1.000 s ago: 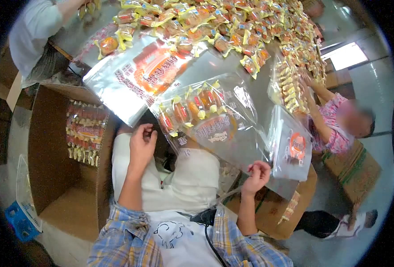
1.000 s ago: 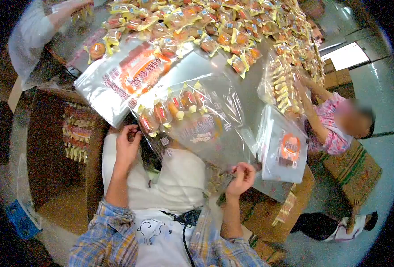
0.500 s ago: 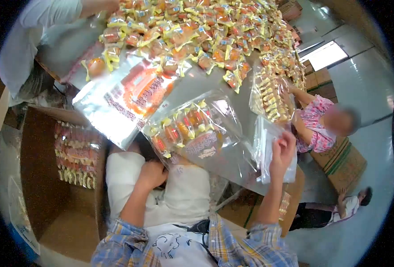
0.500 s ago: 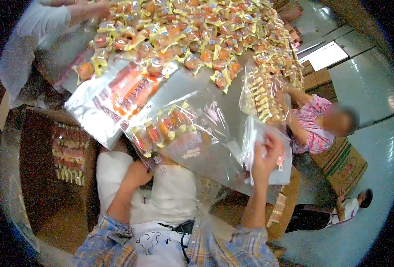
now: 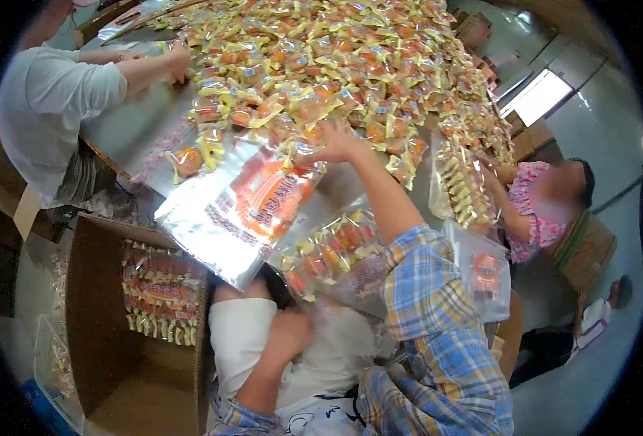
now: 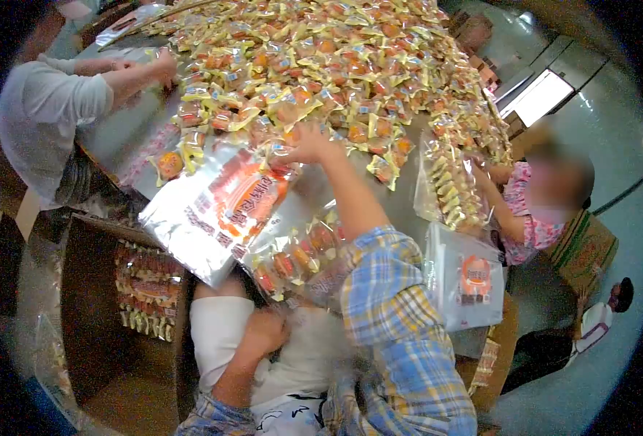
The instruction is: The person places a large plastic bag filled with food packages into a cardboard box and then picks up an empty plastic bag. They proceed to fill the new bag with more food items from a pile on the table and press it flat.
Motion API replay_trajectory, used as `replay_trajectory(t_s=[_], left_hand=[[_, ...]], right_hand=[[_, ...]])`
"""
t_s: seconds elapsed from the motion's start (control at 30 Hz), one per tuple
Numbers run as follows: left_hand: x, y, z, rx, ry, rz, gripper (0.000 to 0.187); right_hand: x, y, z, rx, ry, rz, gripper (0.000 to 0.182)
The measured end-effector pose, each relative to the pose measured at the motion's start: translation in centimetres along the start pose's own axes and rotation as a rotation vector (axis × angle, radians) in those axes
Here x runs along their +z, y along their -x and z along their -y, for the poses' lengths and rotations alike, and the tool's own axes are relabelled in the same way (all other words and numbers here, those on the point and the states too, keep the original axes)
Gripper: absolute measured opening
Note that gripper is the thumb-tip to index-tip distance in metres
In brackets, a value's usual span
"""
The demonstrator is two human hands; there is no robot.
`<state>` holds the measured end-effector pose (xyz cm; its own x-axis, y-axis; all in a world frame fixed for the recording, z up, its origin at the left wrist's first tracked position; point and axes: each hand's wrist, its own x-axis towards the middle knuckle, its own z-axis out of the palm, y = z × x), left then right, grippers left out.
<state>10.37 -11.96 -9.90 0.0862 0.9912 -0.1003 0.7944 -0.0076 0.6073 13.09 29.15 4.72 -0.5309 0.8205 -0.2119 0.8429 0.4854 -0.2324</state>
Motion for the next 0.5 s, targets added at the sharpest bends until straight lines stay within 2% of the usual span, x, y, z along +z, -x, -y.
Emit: replay_trajectory(t_s=[0.07, 0.17, 0.2, 0.3, 0.33, 0.4, 0.43, 0.47, 0.5], left_hand=[[-0.9, 0.1, -0.3, 0.044, -0.064, 0.079, 0.027], [0.8, 0.2, 0.0, 0.095, -0.052, -0.072, 0.022], [0.8, 0.0, 0.1, 0.078, -0.024, -0.012, 0.018], [1.3, -0.2, 0.3, 0.130, 0.008, -0.050, 0.017], [1.5, -0.1, 0.5, 0.178, 0.008, -0.096, 0.017], [1.3, -0.3, 1.0, 0.276, 0.003, -0.194, 0.020], [1.0, -0.7, 0.8, 0.244, -0.010, -0.157, 0.020], [0.7, -0.9, 0.6, 0.212, -0.024, -0.119, 0.020], [0.3, -1.1, 0.2, 0.177, -0.037, -0.082, 0.019]], right_hand=[[2.7, -2.1, -1.2, 0.074, -0.072, -0.045, 0.155], [5.4, -4.1, -3.1, 0.126, -0.201, -0.268, 0.150], [3.0, -1.8, -1.1, 0.163, -0.122, -0.296, 0.133], [0.6, -1.7, -1.9, 0.160, -0.165, -0.222, 0.117], [1.1, -2.5, -2.8, 0.137, -0.170, -0.322, 0.098], [0.1, -3.2, -4.1, 0.107, -0.224, -0.344, 0.080], [-0.6, -3.4, -4.5, 0.088, -0.251, -0.360, 0.071], [-0.7, -2.9, -5.0, 0.078, -0.156, -0.464, 0.047], [-1.1, -2.8, -5.3, 0.068, -0.130, -0.477, 0.045]])
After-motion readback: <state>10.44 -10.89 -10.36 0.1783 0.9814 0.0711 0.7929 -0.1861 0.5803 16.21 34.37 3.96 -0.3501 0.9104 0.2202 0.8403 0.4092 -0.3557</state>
